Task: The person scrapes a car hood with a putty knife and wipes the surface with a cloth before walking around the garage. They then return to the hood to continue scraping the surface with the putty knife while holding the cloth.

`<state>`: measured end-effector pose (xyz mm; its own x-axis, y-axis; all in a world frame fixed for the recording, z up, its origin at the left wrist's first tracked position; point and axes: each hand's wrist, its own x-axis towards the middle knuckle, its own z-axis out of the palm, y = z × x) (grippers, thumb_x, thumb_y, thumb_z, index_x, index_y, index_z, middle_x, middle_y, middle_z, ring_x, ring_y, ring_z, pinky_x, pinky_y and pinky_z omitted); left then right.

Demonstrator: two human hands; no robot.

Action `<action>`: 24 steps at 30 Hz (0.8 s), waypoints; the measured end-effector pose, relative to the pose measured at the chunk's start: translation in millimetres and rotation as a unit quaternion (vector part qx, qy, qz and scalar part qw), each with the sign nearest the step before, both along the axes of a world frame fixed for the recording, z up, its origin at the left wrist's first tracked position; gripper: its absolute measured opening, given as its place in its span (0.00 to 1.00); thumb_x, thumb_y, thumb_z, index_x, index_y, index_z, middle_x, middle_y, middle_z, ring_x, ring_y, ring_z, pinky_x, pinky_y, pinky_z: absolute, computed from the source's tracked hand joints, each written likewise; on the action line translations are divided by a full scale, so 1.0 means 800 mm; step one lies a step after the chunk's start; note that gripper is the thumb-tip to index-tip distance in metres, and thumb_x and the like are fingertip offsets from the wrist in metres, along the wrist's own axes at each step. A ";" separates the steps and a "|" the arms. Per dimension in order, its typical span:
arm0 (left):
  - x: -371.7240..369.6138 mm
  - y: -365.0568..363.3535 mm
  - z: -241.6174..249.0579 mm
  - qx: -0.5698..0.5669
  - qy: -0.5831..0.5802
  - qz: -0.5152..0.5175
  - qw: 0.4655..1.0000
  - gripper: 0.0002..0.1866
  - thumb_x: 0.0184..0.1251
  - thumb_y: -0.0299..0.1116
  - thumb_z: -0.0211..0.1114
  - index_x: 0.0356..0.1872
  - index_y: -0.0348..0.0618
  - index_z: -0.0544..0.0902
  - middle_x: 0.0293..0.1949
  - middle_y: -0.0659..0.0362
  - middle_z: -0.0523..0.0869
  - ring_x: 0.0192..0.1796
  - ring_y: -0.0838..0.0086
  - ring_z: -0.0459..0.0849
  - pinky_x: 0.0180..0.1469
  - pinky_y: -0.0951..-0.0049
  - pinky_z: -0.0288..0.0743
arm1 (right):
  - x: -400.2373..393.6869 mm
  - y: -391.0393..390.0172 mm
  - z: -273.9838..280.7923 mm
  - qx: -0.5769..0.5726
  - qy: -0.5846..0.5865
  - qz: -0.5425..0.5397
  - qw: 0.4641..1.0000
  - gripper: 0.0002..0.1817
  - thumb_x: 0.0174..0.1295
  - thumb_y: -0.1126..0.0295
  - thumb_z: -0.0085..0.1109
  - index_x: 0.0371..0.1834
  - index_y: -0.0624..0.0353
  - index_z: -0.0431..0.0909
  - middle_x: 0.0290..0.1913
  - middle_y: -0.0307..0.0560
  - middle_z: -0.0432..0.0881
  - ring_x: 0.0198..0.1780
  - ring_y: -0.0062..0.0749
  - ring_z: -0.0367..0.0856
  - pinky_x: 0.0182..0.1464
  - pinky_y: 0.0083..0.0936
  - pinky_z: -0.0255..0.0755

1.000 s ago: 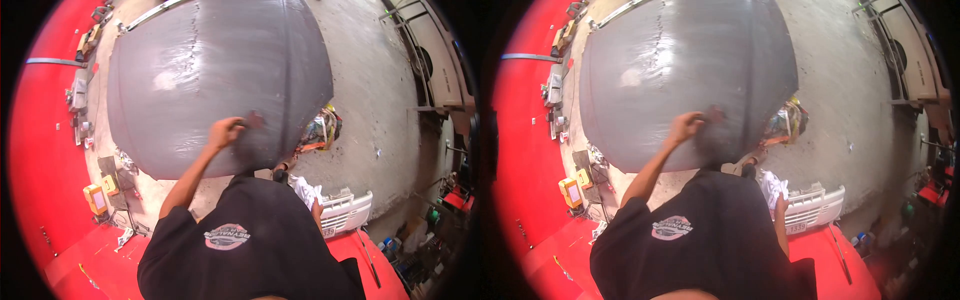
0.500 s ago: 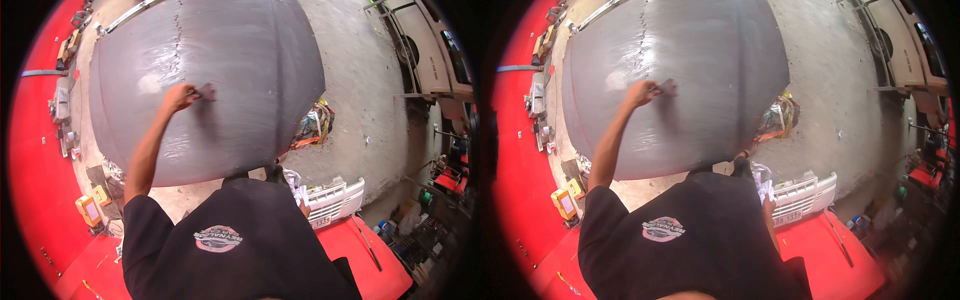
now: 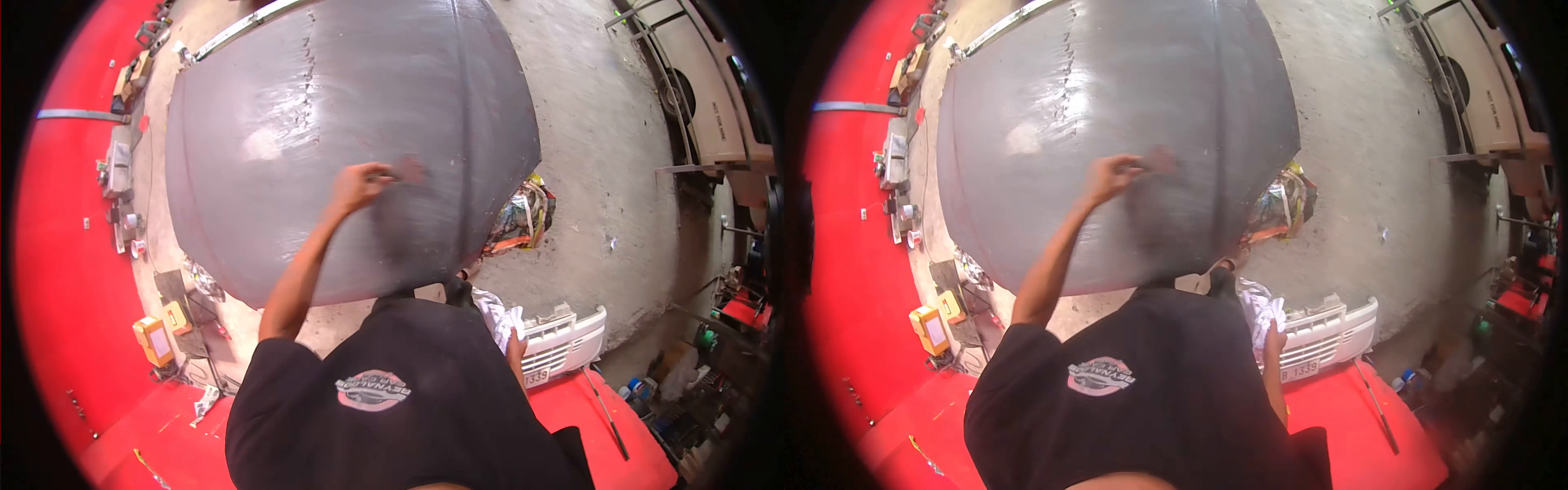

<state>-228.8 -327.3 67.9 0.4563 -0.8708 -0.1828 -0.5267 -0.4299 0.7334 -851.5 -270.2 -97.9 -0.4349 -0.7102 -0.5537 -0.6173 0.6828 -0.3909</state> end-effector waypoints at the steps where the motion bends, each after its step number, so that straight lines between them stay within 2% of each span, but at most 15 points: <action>1: 0.060 0.049 -0.024 -0.032 -0.075 0.030 0.996 0.13 0.63 0.37 0.73 0.47 0.47 0.90 0.41 0.54 0.92 0.41 0.66 0.91 0.45 0.68 0.82 | 0.004 -0.005 -0.007 0.015 -0.031 -0.015 0.999 0.33 0.59 0.52 0.68 0.50 0.79 0.81 0.47 0.64 0.86 0.49 0.49 0.84 0.53 0.38 0.75; 2: 0.107 0.092 -0.007 -0.013 -0.109 0.053 0.993 0.14 0.64 0.34 0.72 0.48 0.41 0.89 0.42 0.52 0.92 0.42 0.67 0.91 0.47 0.69 0.82 | -0.003 -0.008 -0.030 0.029 -0.061 -0.032 0.997 0.33 0.59 0.52 0.68 0.50 0.79 0.81 0.48 0.65 0.86 0.51 0.49 0.84 0.54 0.37 0.75; 3: 0.164 0.139 -0.016 0.021 -0.099 0.091 0.991 0.14 0.64 0.33 0.73 0.48 0.38 0.88 0.42 0.51 0.92 0.44 0.67 0.91 0.49 0.68 0.82 | -0.009 -0.010 -0.052 0.047 -0.057 -0.025 0.997 0.31 0.60 0.55 0.69 0.53 0.76 0.81 0.45 0.52 0.87 0.44 0.35 0.83 0.49 0.32 0.76; 5: 0.256 0.212 -0.019 0.124 -0.171 0.123 0.970 0.15 0.64 0.36 0.73 0.47 0.40 0.88 0.40 0.49 0.92 0.43 0.63 0.91 0.48 0.65 0.82 | 0.030 -0.013 -0.022 0.032 -0.097 -0.029 0.994 0.30 0.60 0.55 0.68 0.52 0.76 0.81 0.45 0.57 0.87 0.46 0.40 0.84 0.50 0.34 0.76; 6: 0.279 0.225 -0.004 0.168 -0.180 0.126 0.961 0.16 0.63 0.39 0.73 0.47 0.42 0.88 0.40 0.48 0.91 0.42 0.61 0.91 0.47 0.64 0.82 | 0.023 -0.010 -0.038 0.019 -0.127 -0.012 0.992 0.31 0.60 0.55 0.68 0.51 0.77 0.81 0.48 0.63 0.86 0.49 0.46 0.85 0.52 0.37 0.76; 7: 0.289 0.227 0.006 0.210 -0.187 0.130 0.951 0.16 0.63 0.42 0.73 0.47 0.44 0.89 0.39 0.47 0.91 0.42 0.60 0.91 0.46 0.62 0.81 | 0.031 -0.009 -0.035 0.008 -0.091 0.021 0.996 0.28 0.61 0.56 0.67 0.51 0.76 0.82 0.44 0.59 0.87 0.46 0.43 0.85 0.50 0.35 0.76; 8: 0.287 0.214 0.011 0.211 -0.193 0.107 0.952 0.16 0.62 0.43 0.73 0.47 0.45 0.89 0.39 0.47 0.91 0.42 0.59 0.91 0.45 0.61 0.81 | 0.077 -0.022 0.038 0.045 -0.063 0.027 0.997 0.27 0.62 0.57 0.67 0.49 0.75 0.82 0.40 0.56 0.87 0.42 0.39 0.84 0.48 0.33 0.75; 10: 0.278 0.165 0.022 0.210 -0.206 0.062 0.954 0.17 0.62 0.46 0.73 0.46 0.48 0.90 0.40 0.47 0.91 0.42 0.57 0.90 0.45 0.60 0.81 | 0.072 -0.007 0.025 0.028 -0.120 -0.002 0.992 0.27 0.62 0.56 0.67 0.48 0.76 0.82 0.37 0.54 0.87 0.39 0.36 0.83 0.46 0.31 0.75; 11: 0.258 0.128 0.034 0.208 -0.202 0.033 0.956 0.16 0.61 0.47 0.73 0.45 0.50 0.90 0.40 0.47 0.90 0.43 0.56 0.90 0.46 0.59 0.81 | 0.084 -0.011 0.051 0.028 -0.086 0.027 0.996 0.29 0.61 0.55 0.67 0.50 0.76 0.81 0.41 0.57 0.87 0.43 0.40 0.84 0.49 0.34 0.75; 15: 0.138 -0.037 0.025 0.173 -0.206 -0.079 0.960 0.15 0.60 0.46 0.74 0.43 0.51 0.90 0.39 0.49 0.90 0.45 0.54 0.88 0.48 0.56 0.80 | 0.029 0.009 0.005 0.044 -0.060 0.011 0.997 0.34 0.60 0.51 0.67 0.56 0.75 0.79 0.53 0.66 0.84 0.57 0.54 0.82 0.61 0.37 0.72; 18: 0.008 -0.152 0.018 0.157 -0.208 -0.183 0.948 0.08 0.62 0.39 0.71 0.41 0.54 0.91 0.38 0.51 0.90 0.43 0.57 0.89 0.44 0.57 0.83 | 0.025 -0.003 0.048 0.043 -0.048 -0.019 0.998 0.34 0.60 0.51 0.66 0.56 0.75 0.79 0.54 0.66 0.84 0.59 0.55 0.81 0.61 0.38 0.71; 19: -0.035 -0.182 0.013 0.152 -0.218 -0.216 0.939 0.08 0.62 0.37 0.70 0.40 0.56 0.92 0.37 0.52 0.91 0.42 0.58 0.90 0.44 0.58 0.84 | 0.001 0.003 0.021 0.034 -0.008 -0.017 0.999 0.32 0.62 0.53 0.66 0.57 0.74 0.80 0.53 0.65 0.85 0.57 0.54 0.82 0.60 0.38 0.72; 20: -0.079 -0.202 0.024 0.123 -0.225 -0.267 0.929 0.07 0.61 0.37 0.70 0.39 0.57 0.92 0.36 0.53 0.91 0.40 0.56 0.90 0.44 0.58 0.84 | -0.014 0.005 0.016 0.003 -0.036 -0.020 0.999 0.31 0.62 0.53 0.66 0.55 0.74 0.80 0.51 0.65 0.86 0.56 0.54 0.83 0.58 0.38 0.73; 21: -0.110 -0.222 -0.016 0.129 -0.209 -0.290 0.925 0.11 0.63 0.42 0.69 0.44 0.55 0.91 0.38 0.54 0.91 0.43 0.57 0.89 0.47 0.57 0.83 | -0.021 0.003 0.021 -0.004 -0.036 -0.026 0.999 0.31 0.62 0.53 0.66 0.54 0.74 0.81 0.51 0.65 0.86 0.55 0.53 0.84 0.57 0.38 0.74; 24: -0.156 -0.203 -0.003 0.025 -0.048 -0.188 0.981 0.15 0.64 0.40 0.71 0.49 0.51 0.89 0.42 0.52 0.91 0.44 0.58 0.90 0.48 0.59 0.82 | -0.065 -0.001 0.000 -0.032 -0.032 -0.032 0.999 0.29 0.62 0.54 0.66 0.52 0.74 0.82 0.49 0.63 0.87 0.52 0.51 0.85 0.56 0.38 0.74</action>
